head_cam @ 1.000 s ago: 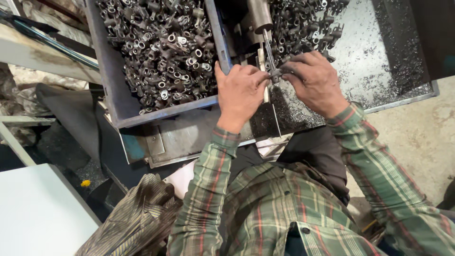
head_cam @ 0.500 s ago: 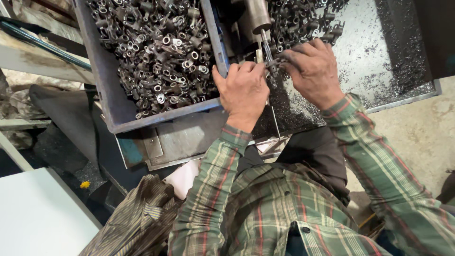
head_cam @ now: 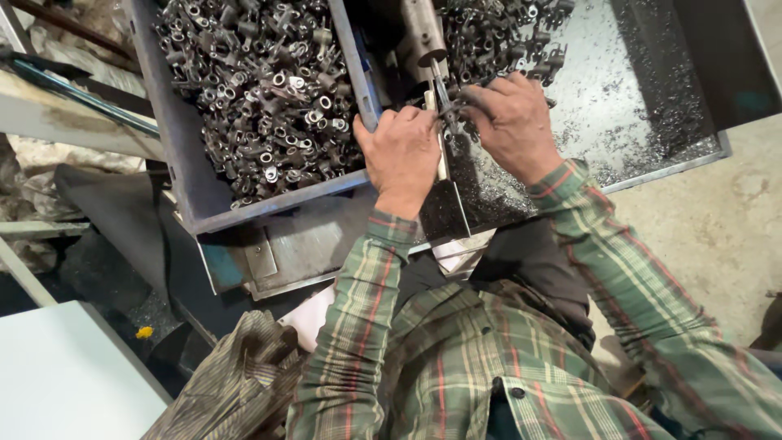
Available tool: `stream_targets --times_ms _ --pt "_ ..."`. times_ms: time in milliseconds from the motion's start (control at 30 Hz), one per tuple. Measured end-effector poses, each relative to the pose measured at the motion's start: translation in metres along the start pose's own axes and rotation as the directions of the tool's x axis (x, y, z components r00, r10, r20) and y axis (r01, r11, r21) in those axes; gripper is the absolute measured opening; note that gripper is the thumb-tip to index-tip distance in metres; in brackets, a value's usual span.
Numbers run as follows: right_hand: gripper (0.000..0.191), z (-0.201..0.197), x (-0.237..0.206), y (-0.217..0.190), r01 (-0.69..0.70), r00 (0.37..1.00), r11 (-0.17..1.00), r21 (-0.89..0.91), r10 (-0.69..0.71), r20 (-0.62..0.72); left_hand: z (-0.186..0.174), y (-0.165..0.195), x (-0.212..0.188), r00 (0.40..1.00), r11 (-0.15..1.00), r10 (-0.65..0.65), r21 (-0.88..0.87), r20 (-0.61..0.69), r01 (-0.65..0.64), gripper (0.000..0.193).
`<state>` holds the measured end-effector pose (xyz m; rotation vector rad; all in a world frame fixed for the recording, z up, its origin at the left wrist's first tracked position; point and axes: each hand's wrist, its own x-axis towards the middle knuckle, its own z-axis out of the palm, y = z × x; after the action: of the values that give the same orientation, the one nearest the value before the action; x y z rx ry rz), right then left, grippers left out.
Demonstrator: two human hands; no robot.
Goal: The person repeatedly picks small metal parts from a bin and places them onto a rotating spindle of a machine, then removes the assembled parts and places them into a tray. The process is continuous and repetitive throughout the clip.
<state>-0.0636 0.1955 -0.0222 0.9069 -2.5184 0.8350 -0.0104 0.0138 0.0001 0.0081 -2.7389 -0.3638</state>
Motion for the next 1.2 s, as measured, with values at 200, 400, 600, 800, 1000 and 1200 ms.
stream_targets --times_ms 200,400,600,800,1000,1200 --pt "0.021 -0.016 -0.049 -0.002 -0.110 0.984 0.958 0.266 0.069 0.161 -0.023 -0.020 -0.009 0.961 0.967 0.205 -0.189 0.188 -0.169 0.008" --pt "0.027 -0.012 -0.075 0.059 -0.473 0.876 0.872 0.129 0.449 0.177 -0.015 -0.039 -0.015 0.949 0.257 -0.307 -0.954 0.074 0.157 0.016" --pt "0.021 0.011 -0.070 0.130 -0.362 0.912 0.899 -0.247 0.396 0.105 -0.009 -0.056 -0.008 0.874 -0.222 -0.481 -0.974 0.071 -0.043 0.023" --pt "0.024 0.008 -0.077 0.114 -0.292 0.942 0.939 -0.183 0.315 0.113 -0.018 -0.034 -0.014 0.975 0.583 -0.198 -0.788 0.100 0.199 0.043" --pt "0.027 0.009 -0.066 0.038 -0.300 0.950 0.897 0.326 0.249 0.189 -0.022 -0.018 -0.008 0.981 0.960 0.177 -0.232 0.083 -0.153 0.068" --pt "0.027 0.017 -0.032 0.001 -0.284 0.959 0.896 0.341 0.259 0.117 -0.015 -0.011 -0.009 0.983 0.991 0.110 -0.091 0.148 -0.098 0.049"
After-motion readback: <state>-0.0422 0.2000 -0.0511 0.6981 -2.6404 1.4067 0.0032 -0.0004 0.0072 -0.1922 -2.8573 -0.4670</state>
